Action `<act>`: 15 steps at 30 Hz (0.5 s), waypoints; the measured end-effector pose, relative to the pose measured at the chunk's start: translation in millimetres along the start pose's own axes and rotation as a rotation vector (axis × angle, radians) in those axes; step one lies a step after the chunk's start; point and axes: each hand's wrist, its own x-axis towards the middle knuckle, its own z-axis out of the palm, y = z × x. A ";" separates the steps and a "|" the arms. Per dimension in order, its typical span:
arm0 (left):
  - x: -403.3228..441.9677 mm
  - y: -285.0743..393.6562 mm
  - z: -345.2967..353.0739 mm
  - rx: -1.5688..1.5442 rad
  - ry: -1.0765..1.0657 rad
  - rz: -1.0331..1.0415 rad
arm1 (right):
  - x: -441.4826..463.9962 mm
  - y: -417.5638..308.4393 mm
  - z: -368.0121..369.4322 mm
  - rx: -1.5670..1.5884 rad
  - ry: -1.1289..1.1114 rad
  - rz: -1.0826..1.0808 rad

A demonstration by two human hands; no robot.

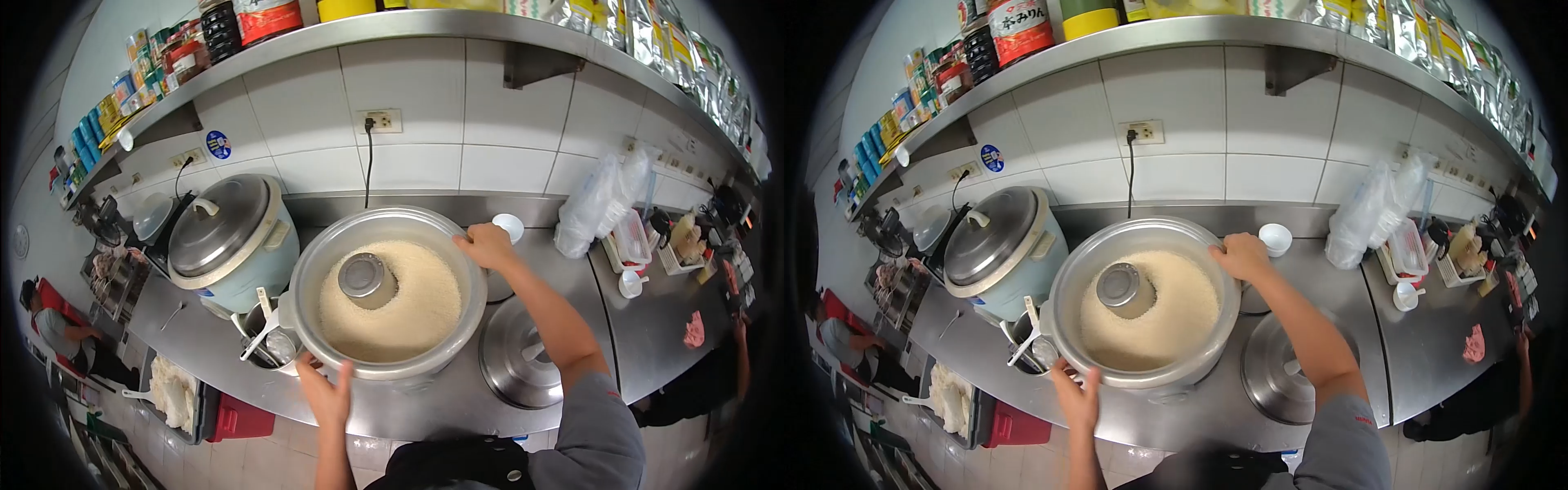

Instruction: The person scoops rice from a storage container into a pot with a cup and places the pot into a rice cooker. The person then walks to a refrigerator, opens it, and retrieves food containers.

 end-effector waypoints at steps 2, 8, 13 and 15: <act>-24.8 -11.9 30.5 -0.064 0.048 0.155 | 5.6 -0.2 9.1 0.027 0.072 0.031; -29.1 -3.6 80.7 -0.179 0.140 0.304 | 22.3 -1.6 17.0 0.192 0.170 0.058; -4.4 13.1 89.1 -0.190 0.160 0.247 | -61.3 41.6 -5.3 0.208 0.190 -0.110; 7.3 21.9 92.5 -0.233 0.155 0.218 | -104.1 96.8 3.8 -0.015 -0.115 -0.115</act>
